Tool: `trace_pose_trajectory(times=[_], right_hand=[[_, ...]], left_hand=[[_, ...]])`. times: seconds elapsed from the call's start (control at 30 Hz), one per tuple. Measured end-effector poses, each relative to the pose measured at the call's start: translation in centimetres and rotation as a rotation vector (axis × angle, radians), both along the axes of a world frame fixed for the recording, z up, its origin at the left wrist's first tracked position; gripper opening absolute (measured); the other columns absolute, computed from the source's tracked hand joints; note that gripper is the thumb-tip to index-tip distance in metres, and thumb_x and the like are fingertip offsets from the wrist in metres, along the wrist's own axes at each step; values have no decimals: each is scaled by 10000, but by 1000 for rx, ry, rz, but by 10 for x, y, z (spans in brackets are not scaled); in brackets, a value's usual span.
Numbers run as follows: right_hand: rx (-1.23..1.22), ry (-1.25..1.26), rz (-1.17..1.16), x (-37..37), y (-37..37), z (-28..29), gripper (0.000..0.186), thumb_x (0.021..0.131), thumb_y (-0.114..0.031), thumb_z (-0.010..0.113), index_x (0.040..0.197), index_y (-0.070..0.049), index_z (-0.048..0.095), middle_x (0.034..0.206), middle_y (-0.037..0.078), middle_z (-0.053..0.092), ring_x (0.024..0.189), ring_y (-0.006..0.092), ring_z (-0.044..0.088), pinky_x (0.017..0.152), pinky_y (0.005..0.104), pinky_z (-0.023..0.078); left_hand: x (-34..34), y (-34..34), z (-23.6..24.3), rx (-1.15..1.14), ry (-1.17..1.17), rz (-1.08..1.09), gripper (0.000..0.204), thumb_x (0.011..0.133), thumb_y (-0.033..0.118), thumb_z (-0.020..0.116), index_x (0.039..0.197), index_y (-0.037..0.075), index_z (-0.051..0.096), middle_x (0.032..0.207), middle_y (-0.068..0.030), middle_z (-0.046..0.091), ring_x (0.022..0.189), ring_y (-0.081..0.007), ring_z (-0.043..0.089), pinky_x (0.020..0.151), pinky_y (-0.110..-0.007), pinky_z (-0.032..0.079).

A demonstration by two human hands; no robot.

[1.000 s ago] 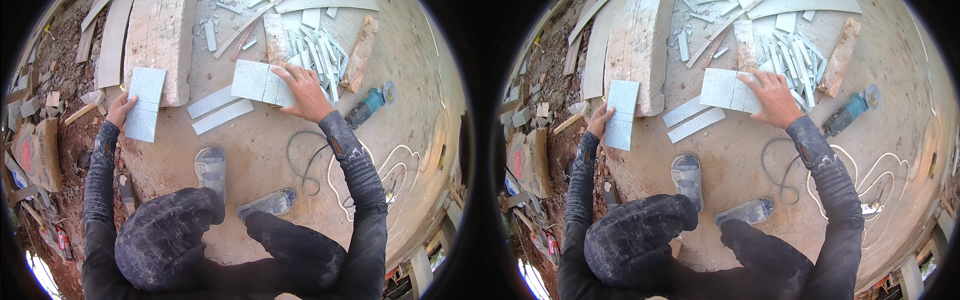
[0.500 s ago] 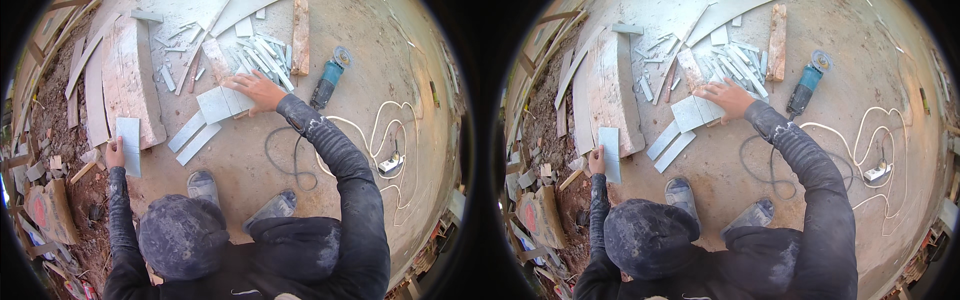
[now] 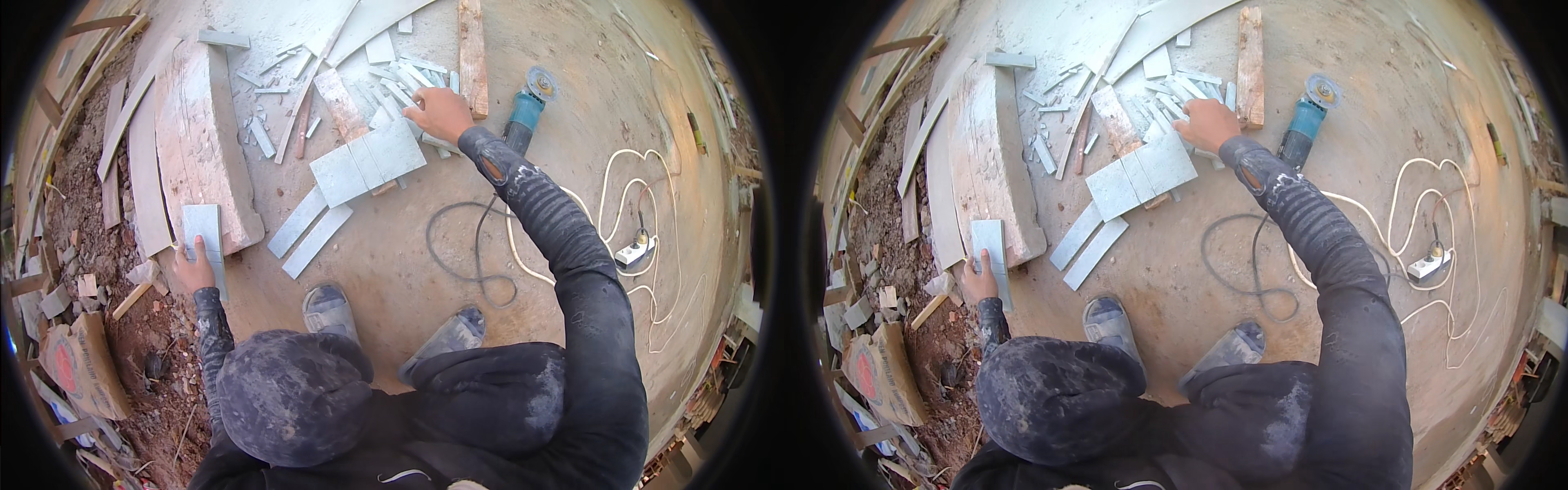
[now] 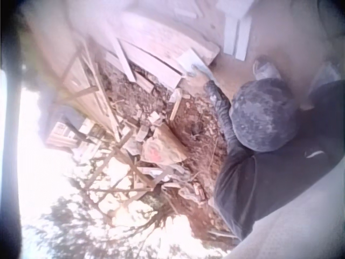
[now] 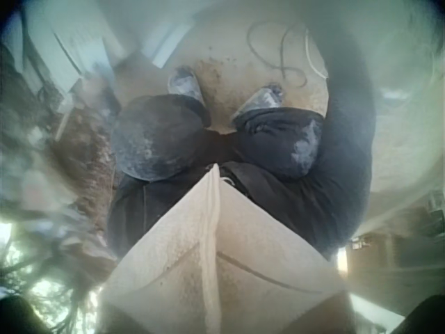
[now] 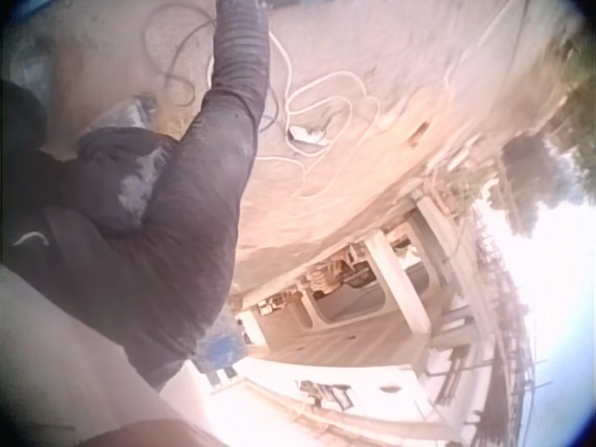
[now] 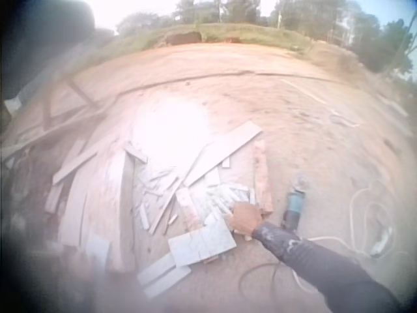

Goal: The person positions rectangular stone tiles on a wooden beam and cuts them using an angle grinder, picking up and examining the pieces between cuts.

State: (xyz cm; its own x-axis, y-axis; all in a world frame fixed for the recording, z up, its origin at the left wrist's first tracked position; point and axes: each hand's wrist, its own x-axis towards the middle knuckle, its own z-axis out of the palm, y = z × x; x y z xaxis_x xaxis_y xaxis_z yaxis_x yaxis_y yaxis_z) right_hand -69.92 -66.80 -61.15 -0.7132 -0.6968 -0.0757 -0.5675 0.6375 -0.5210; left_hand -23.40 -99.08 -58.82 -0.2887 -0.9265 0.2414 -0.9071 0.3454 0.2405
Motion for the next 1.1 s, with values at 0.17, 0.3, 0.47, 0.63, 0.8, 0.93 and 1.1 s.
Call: trace_pose_trajectory(times=[0.17,0.3,0.47,0.63,0.8,0.93,1.1], right_hand=[[264,-155,-56,-7,-39,1,405,769,-404,703,954,-45,733,980,172,709,924,323,684,815,410,533],[328,-49,-55,-9,-45,-7,372,737,-371,707,937,-59,736,981,169,709,910,330,687,808,417,536],[243,61,-162,-29,-20,19,364,727,-345,702,962,-69,736,896,167,712,860,352,685,767,422,544],[113,133,-291,-55,31,34,288,792,-295,670,946,-58,722,923,191,705,878,367,683,780,456,541],[62,104,-226,-30,59,22,256,812,-272,634,939,-66,717,892,177,699,847,364,675,745,453,535],[57,195,10,6,59,2,244,800,-276,647,929,-78,708,885,145,676,864,325,654,731,450,525],[-65,422,222,32,39,-17,321,726,-299,712,928,-51,686,956,109,646,965,259,602,782,392,481]], left_hand=[[-58,57,15,-125,106,-258,618,850,406,710,1230,-56,556,1242,-252,514,1147,-405,516,978,-466,416],[-143,136,19,293,145,-625,558,861,336,713,1220,-58,548,1169,-230,568,1091,-364,568,934,-441,456],[-187,151,-39,741,360,-509,588,862,326,716,1242,-86,538,1137,-205,616,966,-244,645,761,-342,546],[-208,124,-62,1227,462,-316,423,926,269,659,1220,-26,581,1036,-59,666,877,-143,652,746,-280,523],[-209,121,-83,1519,696,-181,263,972,184,585,1176,17,570,1054,-47,654,922,-158,652,814,-320,536],[-195,116,-84,1577,901,-169,243,977,141,565,1192,26,559,1100,-57,644,975,-166,639,871,-354,529],[-159,100,-64,1569,1040,-127,273,988,138,541,1242,40,520,1167,-73,625,1049,-188,630,908,-375,525]])
